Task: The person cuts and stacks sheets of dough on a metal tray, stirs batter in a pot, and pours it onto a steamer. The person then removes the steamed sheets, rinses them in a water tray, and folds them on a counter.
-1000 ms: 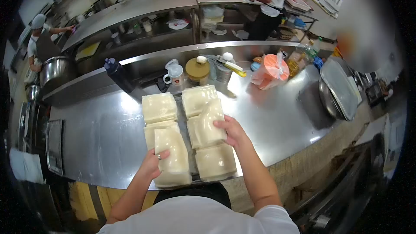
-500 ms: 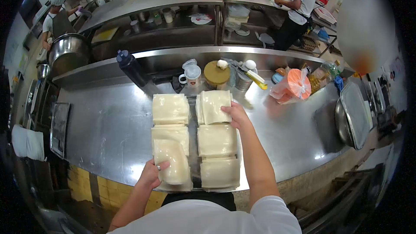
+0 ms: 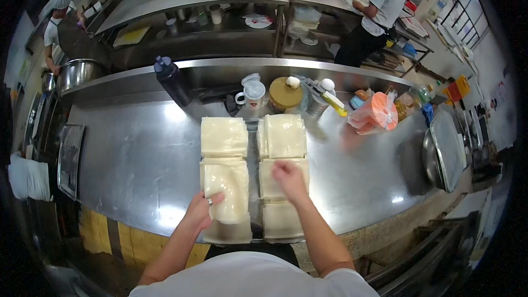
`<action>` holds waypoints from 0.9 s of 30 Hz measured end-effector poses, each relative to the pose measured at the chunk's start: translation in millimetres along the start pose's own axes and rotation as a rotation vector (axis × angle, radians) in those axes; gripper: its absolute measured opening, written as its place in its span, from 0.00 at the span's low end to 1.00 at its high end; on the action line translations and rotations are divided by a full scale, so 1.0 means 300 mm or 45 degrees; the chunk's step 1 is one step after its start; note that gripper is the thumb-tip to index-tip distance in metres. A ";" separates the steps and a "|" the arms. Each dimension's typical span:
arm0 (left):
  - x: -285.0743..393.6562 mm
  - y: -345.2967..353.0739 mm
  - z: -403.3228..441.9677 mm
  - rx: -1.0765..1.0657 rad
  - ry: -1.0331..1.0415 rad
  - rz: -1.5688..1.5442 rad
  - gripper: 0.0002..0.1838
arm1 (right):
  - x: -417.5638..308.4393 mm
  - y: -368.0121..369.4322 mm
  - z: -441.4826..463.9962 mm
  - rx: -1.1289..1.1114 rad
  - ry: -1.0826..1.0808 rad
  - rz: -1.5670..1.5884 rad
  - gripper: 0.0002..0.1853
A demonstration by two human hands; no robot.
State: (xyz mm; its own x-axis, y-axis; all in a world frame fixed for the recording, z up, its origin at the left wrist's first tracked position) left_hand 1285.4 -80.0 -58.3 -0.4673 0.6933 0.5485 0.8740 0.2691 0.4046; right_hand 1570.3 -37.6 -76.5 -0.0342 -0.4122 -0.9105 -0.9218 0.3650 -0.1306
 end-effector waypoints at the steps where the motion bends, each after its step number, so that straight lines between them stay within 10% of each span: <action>1: 0.016 0.015 0.009 -0.032 -0.005 -0.034 0.22 | 0.017 0.093 -0.092 -0.180 0.317 0.127 0.16; 4: 0.078 0.057 0.050 -0.097 -0.008 -0.075 0.21 | -0.024 0.310 -0.233 -0.632 0.770 0.764 0.17; 17: 0.431 0.101 0.478 0.024 0.272 0.283 0.18 | -0.193 0.580 0.257 -0.355 0.004 0.287 0.15; 27: 0.429 0.007 0.637 0.013 0.352 0.539 0.17 | -0.059 0.572 0.362 -0.090 0.049 0.071 0.18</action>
State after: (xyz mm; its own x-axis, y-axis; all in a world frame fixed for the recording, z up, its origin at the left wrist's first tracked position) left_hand 1252.5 137.5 -126.6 -0.0884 0.5404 0.8368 0.9951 0.0099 0.0987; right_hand 1454.6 123.1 -125.4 -0.0996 -0.4252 -0.8996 -0.9429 0.3292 -0.0512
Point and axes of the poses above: each hand's wrist, its own z-axis towards the middle knuckle, its own y-axis out of the palm, x = y × z, the point moved 8 cm from there along z, towards the middle knuckle, and after that the axes turned 11 degrees about x, right-handed, at the moved point
